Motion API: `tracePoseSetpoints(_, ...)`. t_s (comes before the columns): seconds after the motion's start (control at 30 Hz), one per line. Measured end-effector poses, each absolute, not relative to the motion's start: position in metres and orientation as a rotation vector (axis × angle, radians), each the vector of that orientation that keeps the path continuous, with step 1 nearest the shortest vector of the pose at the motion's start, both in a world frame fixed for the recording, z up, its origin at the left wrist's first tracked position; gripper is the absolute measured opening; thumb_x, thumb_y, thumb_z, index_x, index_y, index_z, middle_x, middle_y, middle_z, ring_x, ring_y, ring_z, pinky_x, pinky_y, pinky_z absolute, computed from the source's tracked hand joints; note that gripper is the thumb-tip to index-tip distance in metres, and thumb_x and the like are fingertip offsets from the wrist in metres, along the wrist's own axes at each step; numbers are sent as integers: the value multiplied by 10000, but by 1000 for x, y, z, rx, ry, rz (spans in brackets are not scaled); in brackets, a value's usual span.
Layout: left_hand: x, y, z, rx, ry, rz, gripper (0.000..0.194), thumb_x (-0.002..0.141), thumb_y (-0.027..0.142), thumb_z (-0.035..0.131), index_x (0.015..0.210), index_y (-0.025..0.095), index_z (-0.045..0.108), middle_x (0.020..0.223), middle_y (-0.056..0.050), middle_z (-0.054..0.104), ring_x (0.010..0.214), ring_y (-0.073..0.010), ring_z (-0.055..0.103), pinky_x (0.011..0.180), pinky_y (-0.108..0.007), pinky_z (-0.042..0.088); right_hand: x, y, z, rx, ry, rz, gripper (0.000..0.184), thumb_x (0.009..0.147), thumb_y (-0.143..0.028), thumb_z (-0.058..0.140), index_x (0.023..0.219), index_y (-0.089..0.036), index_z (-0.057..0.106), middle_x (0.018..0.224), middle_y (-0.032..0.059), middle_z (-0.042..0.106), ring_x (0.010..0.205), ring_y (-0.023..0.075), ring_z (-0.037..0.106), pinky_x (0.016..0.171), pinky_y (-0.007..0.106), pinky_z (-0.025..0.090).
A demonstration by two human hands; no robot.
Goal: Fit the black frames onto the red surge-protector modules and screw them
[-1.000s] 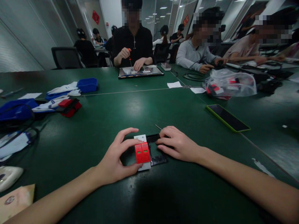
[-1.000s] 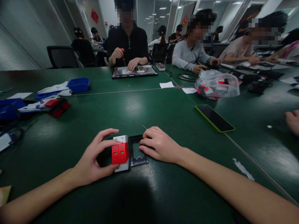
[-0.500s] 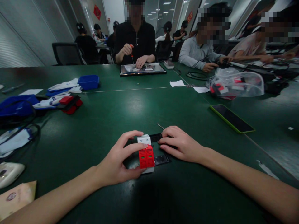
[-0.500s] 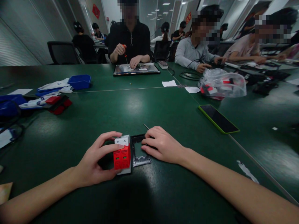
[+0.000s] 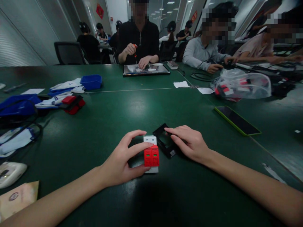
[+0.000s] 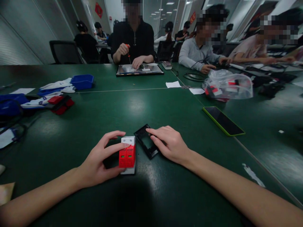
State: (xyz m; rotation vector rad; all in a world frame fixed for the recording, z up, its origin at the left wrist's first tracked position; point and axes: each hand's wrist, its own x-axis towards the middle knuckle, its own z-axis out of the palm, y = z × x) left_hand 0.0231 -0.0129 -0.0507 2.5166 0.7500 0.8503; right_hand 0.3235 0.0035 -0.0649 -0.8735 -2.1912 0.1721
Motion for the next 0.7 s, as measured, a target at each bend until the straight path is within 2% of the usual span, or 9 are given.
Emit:
tracePoseSetpoints(0.2, 25, -13, -48, 2442, 818, 813, 520, 912, 338, 689, 1401, 294, 518, 1484, -136, 420, 1366, -342, 473, 1131, -531, 454, 324, 0, -67, -908, -2070, 207, 467, 996, -171, 542, 1456, -251, 529, 1237, 76, 728, 1030, 206, 724, 890, 347, 583)
tracePoseSetpoints(0.27, 26, -11, -47, 2396, 856, 781, 512, 913, 348, 692, 1397, 299, 533, 1492, -128, 423, 1380, -341, 463, 1150, -530, 436, 323, -1, -68, -959, -2010, 223, 509, 984, -204, 563, 1486, -256, 498, 1279, 83, 705, 1022, 215, 723, 897, 356, 592)
tracePoseSetpoints(0.33, 27, -10, -45, 2341, 881, 738, 505, 919, 358, 689, 1399, 309, 540, 1502, -116, 430, 1395, -337, 456, 1168, -528, 418, 322, -1, -69, -1055, -1926, 297, 483, 976, -247, 580, 1457, -254, 533, 1219, 79, 719, 966, 220, 726, 884, 373, 598)
tracePoseSetpoints(0.43, 27, -7, -44, 2248, 928, 697, 480, 940, 380, 665, 1400, 311, 548, 1495, -105, 466, 1390, -329, 475, 1166, -525, 422, 320, 2, -69, -1199, -1724, 544, 435, 962, -312, 607, 1393, -259, 589, 1023, 51, 730, 832, 215, 715, 754, 370, 613)
tracePoseSetpoints(0.53, 28, -4, -44, 2189, 973, 701, 472, 947, 389, 652, 1400, 297, 554, 1471, -105, 512, 1367, -323, 511, 1155, -528, 434, 319, 6, -67, -1201, -1524, 795, 477, 926, -341, 646, 1393, -279, 572, 1000, 45, 708, 735, 195, 684, 610, 333, 592)
tracePoseSetpoints(0.7, 28, -3, -45, 2195, 963, 698, 526, 909, 385, 695, 1402, 271, 552, 1472, -128, 537, 1369, -336, 520, 1148, -551, 433, 317, 10, -63, -1148, -1259, 1122, 748, 827, -344, 724, 1494, -278, 392, 987, 27, 699, 582, 135, 610, 486, 273, 509)
